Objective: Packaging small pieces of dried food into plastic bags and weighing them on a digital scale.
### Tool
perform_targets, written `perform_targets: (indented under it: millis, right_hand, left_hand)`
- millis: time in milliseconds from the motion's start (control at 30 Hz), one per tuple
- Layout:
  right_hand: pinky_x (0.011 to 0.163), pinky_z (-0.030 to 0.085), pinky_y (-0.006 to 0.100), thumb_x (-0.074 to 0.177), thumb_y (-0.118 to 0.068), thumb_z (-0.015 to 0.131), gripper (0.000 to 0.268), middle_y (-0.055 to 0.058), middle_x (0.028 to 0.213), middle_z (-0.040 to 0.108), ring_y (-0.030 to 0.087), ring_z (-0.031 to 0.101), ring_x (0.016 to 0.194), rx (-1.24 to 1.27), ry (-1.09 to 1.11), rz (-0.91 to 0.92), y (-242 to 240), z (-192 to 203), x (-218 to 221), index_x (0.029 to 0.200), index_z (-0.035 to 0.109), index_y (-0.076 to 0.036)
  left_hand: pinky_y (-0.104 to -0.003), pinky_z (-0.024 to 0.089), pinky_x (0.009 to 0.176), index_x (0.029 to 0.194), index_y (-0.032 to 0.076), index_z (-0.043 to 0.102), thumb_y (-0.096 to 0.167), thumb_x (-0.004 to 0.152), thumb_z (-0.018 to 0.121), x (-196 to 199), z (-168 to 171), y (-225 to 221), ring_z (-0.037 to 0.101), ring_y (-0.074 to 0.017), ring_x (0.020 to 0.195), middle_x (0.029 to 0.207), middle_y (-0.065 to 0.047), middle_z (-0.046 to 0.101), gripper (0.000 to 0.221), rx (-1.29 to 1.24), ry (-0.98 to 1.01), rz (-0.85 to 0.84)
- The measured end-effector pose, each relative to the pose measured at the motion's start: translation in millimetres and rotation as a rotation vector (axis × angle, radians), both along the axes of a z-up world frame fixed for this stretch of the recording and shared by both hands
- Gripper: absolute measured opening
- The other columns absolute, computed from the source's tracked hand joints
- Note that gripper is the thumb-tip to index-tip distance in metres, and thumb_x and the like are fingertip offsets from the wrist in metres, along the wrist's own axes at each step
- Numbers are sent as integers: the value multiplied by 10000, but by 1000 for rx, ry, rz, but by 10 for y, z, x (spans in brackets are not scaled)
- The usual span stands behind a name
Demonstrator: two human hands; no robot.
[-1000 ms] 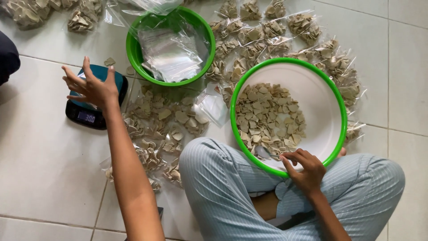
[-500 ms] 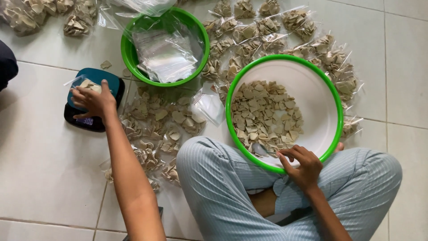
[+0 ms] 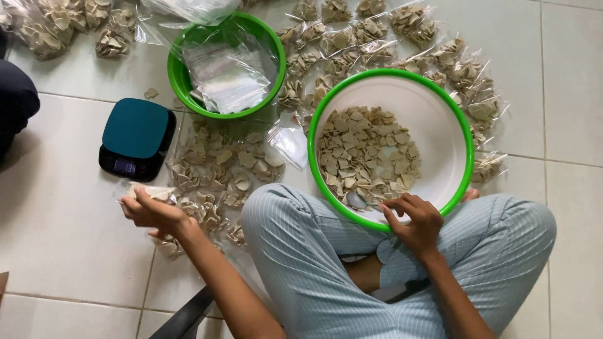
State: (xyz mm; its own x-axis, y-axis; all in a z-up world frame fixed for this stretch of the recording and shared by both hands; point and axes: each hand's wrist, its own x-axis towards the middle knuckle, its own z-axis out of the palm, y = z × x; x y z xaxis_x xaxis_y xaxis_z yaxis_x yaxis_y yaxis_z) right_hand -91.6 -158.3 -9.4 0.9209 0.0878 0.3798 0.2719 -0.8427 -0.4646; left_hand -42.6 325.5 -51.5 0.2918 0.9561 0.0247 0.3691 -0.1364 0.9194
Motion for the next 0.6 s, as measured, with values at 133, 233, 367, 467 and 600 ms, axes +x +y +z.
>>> perform_targets:
  millis: [133, 233, 367, 467, 600]
  right_hand:
    - [614, 493, 315, 825, -272, 831, 56, -53, 545, 517, 175, 584, 559, -7, -2, 6, 1, 12, -10, 838, 778, -261]
    - [607, 487, 318, 838, -271, 825, 53, -45, 557, 518, 181, 586, 568, 1, -22, 19, 6, 26, -3, 849, 774, -264]
    - [600, 482, 320, 846, -265, 825, 54, -47, 559, 514, 186, 585, 568, 12, -22, 20, -13, 10, -15, 844, 771, -255]
    - [600, 479, 323, 852, -270, 824, 60, -43, 567, 514, 192, 583, 575, 16, -30, 26, -19, 11, -14, 846, 768, -251]
    - [614, 481, 322, 852, -280, 833, 64, -55, 579, 510, 183, 590, 596, 9, -39, 32, -20, 4, -29, 855, 770, -264]
  left_hand:
    - [-800, -80, 1064, 1460, 81, 508, 638, 1049, 338, -440, 429, -411, 337, -301, 1459, 1494, -109, 437, 714, 28, 17, -31]
    - [-736, -89, 1108, 1514, 94, 486, 466, 1115, 274, -752, 774, -778, 342, -286, 1484, 1579, -85, 408, 585, 94, 43, -185]
    - [-650, -44, 1130, 1513, 135, 510, 503, 1100, 113, -1120, 935, -1130, 377, -261, 1474, 1572, -72, 445, 680, 187, 200, -403]
    - [-670, -100, 1126, 1517, 131, 493, 496, 1103, 82, -1355, 1024, -1350, 356, -258, 1494, 1598, -61, 431, 688, 171, 249, -493]
    - [-647, -5, 1174, 1505, 143, 517, 357, 1161, 108, -1736, 349, -1249, 418, -249, 1460, 1566, -57, 479, 575, 251, 326, -600]
